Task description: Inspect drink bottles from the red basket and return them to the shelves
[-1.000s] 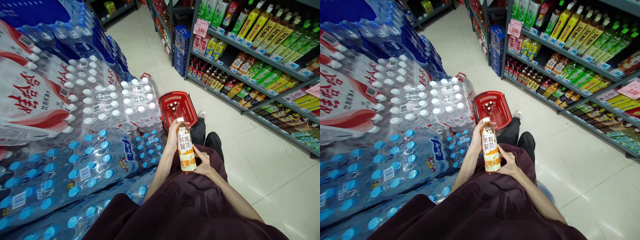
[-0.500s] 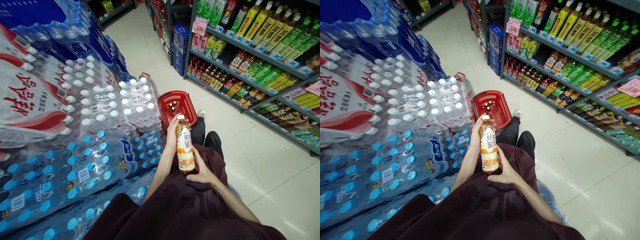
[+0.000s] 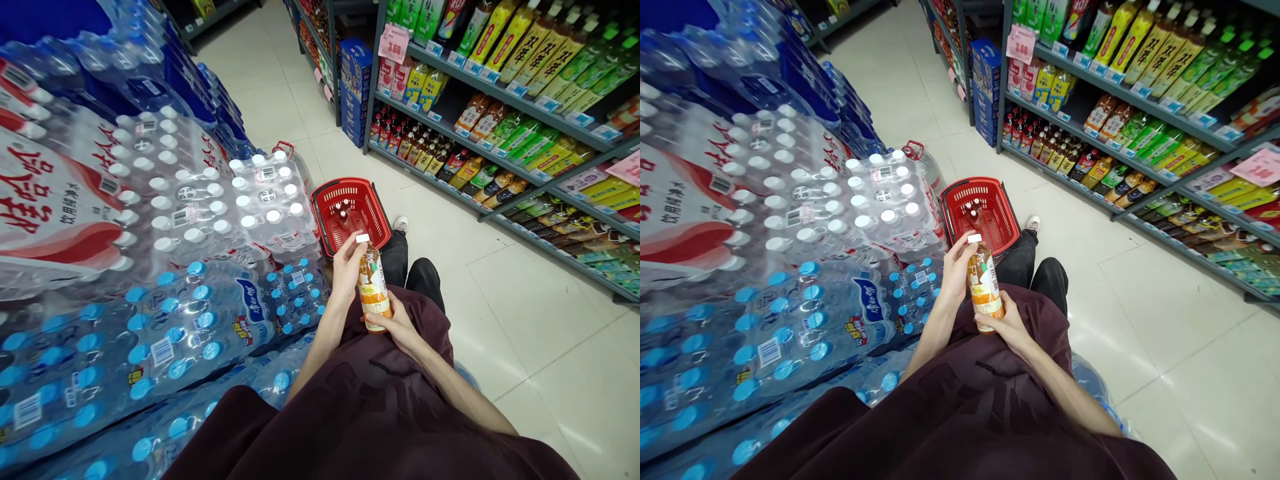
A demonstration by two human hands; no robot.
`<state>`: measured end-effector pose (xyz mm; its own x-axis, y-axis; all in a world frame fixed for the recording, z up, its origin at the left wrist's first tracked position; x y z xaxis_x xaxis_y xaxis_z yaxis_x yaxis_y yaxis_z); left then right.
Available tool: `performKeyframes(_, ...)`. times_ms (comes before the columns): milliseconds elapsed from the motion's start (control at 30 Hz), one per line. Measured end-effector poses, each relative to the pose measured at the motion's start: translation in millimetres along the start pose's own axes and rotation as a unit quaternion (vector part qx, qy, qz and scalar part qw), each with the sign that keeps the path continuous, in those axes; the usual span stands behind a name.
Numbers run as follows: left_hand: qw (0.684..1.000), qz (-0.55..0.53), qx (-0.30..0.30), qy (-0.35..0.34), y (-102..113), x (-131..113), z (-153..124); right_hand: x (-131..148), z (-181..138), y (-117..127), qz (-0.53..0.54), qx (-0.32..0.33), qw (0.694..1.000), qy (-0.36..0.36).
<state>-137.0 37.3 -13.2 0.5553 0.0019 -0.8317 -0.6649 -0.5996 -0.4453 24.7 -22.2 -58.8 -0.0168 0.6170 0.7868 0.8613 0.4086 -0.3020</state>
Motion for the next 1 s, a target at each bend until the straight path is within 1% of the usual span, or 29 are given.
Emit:
performKeyframes(100, 1.000, -0.003, 0.003, 0.005, 0, -4, -1, 1, -4, -9, 0.028, 0.061, 0.998, -0.008)
performKeyframes(233, 0.998, -0.021, 0.031, 0.047, -6, -5, -4, 1, -10, -19, 0.021, 0.164, 0.986, -0.003)
performKeyframes(300, 0.997, -0.022, 0.043, 0.065, -9, -5, -6, 0, -10, -19, 0.012, 0.187, 0.982, 0.006)
performKeyframes(400, 0.997, -0.016, 0.048, 0.062, -12, -4, -8, -3, -7, -16, 0.007, 0.185, 0.983, 0.008)
performKeyframes(633, 0.997, -0.015, 0.057, 0.044, -15, -2, -8, -4, -4, -14, -0.004, 0.148, 0.989, -0.009)
performKeyframes(1000, 0.996, -0.025, 0.070, 0.044, -17, -2, -8, -1, 0, -10, -0.059, 0.115, 0.991, 0.017)
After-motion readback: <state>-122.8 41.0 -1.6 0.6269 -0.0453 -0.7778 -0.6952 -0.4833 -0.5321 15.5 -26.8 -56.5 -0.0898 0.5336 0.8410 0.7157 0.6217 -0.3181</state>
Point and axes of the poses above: each hand's wrist, its own z-axis towards the middle knuckle, its own y-axis out of the back of the hand, x = y × z, the point moved 8 cm from there along z, towards the middle knuckle, and after that the axes turned 1 degree about -z, right-handed, at the moved point
